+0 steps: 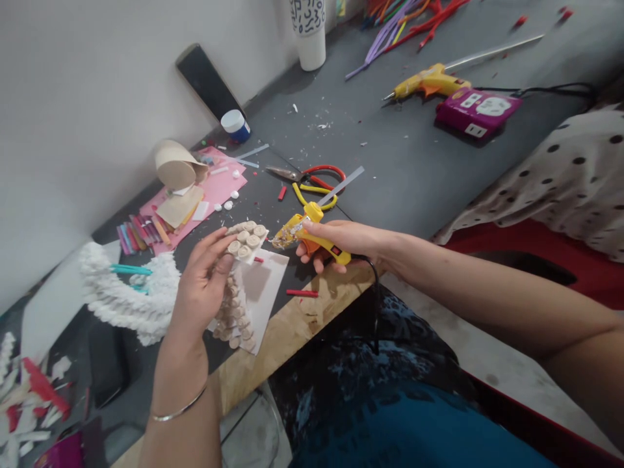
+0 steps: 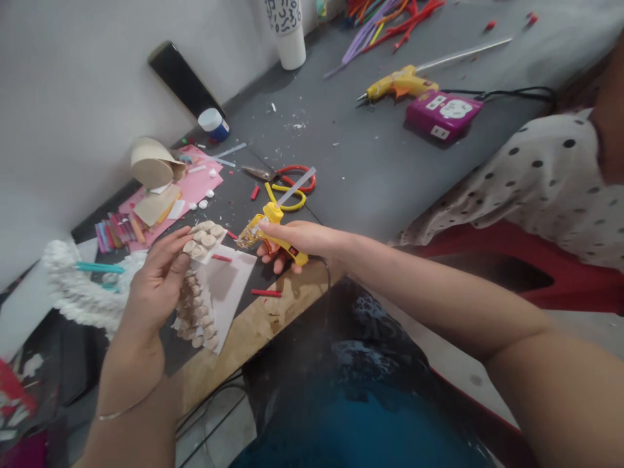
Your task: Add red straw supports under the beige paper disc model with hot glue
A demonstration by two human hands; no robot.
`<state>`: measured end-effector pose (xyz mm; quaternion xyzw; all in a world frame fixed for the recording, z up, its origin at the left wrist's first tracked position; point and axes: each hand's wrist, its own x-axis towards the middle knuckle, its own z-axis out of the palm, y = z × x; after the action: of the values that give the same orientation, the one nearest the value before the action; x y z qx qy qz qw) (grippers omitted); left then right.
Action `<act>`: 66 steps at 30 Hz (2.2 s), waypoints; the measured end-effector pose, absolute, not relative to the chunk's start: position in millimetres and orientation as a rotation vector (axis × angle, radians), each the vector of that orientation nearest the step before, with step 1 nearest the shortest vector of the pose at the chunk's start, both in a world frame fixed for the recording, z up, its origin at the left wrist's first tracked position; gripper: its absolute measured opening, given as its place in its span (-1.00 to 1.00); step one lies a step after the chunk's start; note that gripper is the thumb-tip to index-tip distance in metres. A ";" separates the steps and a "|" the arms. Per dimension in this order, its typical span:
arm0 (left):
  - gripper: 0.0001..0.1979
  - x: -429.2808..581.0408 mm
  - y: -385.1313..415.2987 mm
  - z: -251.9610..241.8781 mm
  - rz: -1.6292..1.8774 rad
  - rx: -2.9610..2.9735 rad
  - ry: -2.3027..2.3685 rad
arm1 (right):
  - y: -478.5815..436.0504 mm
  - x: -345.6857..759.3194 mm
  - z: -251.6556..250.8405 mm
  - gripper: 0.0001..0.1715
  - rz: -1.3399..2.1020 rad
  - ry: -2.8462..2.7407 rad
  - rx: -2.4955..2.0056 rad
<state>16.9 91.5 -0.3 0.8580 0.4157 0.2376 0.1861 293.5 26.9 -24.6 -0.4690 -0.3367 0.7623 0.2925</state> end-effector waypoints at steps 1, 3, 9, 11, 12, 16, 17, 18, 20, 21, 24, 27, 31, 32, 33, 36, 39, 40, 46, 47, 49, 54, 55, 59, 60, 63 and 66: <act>-0.70 16.8 91.5 -0.4 0.668 2.416 1.171 | 26.7 293.5 -24.4 -0.39 2.027 -0.897 -1.248; -0.70 16.5 91.5 -0.7 0.667 2.410 1.173 | 26.5 293.3 -25.5 -0.38 2.016 -0.896 -1.228; -0.70 15.8 91.5 -2.2 0.681 2.408 1.162 | 27.8 292.1 -30.7 -0.39 2.025 -0.861 -1.231; -0.70 16.2 91.1 -2.7 0.683 2.407 1.162 | 28.3 291.4 -31.9 -0.38 2.028 -0.842 -1.213; -0.70 16.4 90.9 -2.9 0.685 2.406 1.161 | 28.6 291.0 -32.5 -0.38 2.025 -0.837 -1.201; -0.70 17.1 90.1 -3.3 0.699 2.396 1.156 | 28.7 289.9 -34.2 -0.39 2.011 -0.825 -1.171; -0.70 17.2 90.0 -3.3 0.700 2.393 1.156 | 28.5 289.7 -34.2 -0.39 2.012 -0.820 -1.171; -0.70 17.3 90.0 -3.1 0.698 2.390 1.158 | 28.3 289.7 -34.1 -0.39 2.012 -0.815 -1.175; -0.70 17.4 89.9 -2.5 0.694 2.390 1.163 | 27.9 290.0 -33.8 -0.39 2.011 -0.812 -1.177; -0.69 17.4 90.0 -2.2 0.692 2.392 1.165 | 27.8 290.3 -33.9 -0.39 2.014 -0.816 -1.179; -0.69 17.3 90.0 -1.5 0.682 2.400 1.177 | 28.2 291.1 -35.6 -0.40 2.025 -0.834 -1.163; -0.69 17.1 90.0 -1.3 0.672 2.401 1.183 | 29.1 291.6 -38.3 -0.40 2.019 -0.856 -1.133; -0.69 16.8 89.8 -1.0 0.673 2.395 1.173 | 29.8 291.6 -38.6 -0.40 2.026 -0.858 -1.153; -0.69 16.7 90.0 -1.0 0.674 2.394 1.170 | 29.7 291.7 -37.8 -0.40 2.032 -0.851 -1.160; -0.69 16.5 90.2 -1.1 0.675 2.394 1.169 | 29.6 291.8 -36.9 -0.40 2.036 -0.846 -1.162; -0.67 14.7 92.0 -2.5 0.664 2.401 1.172 | 28.9 292.1 -33.2 -0.40 2.040 -0.843 -1.161; -0.57 10.6 93.4 -5.3 0.679 2.365 1.188 | 28.3 292.4 -30.7 -0.41 2.050 -0.824 -1.192; -0.52 8.9 92.9 -6.2 0.690 2.329 1.202 | 28.1 292.4 -30.9 -0.41 2.057 -0.817 -1.202; -0.26 1.8 72.8 -12.9 0.761 2.110 1.399 | 27.1 292.1 -42.6 -0.40 1.987 -0.842 -1.085; -0.22 1.7 67.7 -15.5 0.763 2.094 1.447 | 26.8 292.1 -44.2 -0.40 1.979 -0.845 -1.082; -0.15 2.4 58.4 -22.0 0.745 2.094 1.541 | 26.1 292.3 -45.5 -0.40 1.967 -0.851 -1.092; -0.03 6.3 47.7 -34.5 0.656 2.094 1.715 | 22.6 294.8 -40.5 -0.39 1.918 -0.891 -1.089; -0.02 6.8 47.6 -35.2 0.654 2.084 1.727 | 21.6 295.7 -39.2 -0.39 1.916 -0.897 -1.085; -0.08 7.4 50.9 -34.3 0.664 2.101 1.741 | 17.5 300.2 -35.6 -0.41 1.892 -0.892 -1.064; -0.10 7.1 51.9 -33.8 0.663 2.106 1.746 | 16.6 301.4 -35.1 -0.42 1.879 -0.893 -1.061; -0.13 5.3 53.9 -32.3 0.691 2.079 1.755 | 14.6 304.7 -33.7 -0.43 1.840 -0.897 -1.070; -0.15 2.0 54.2 -29.7 0.747 2.021 1.734 | 13.9 307.6 -32.4 -0.44 1.821 -0.905 -1.074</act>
<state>2.0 54.2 -29.7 0.7180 0.6158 0.2653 0.1868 307.6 13.9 -32.4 -0.4263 -0.3593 0.7227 0.4085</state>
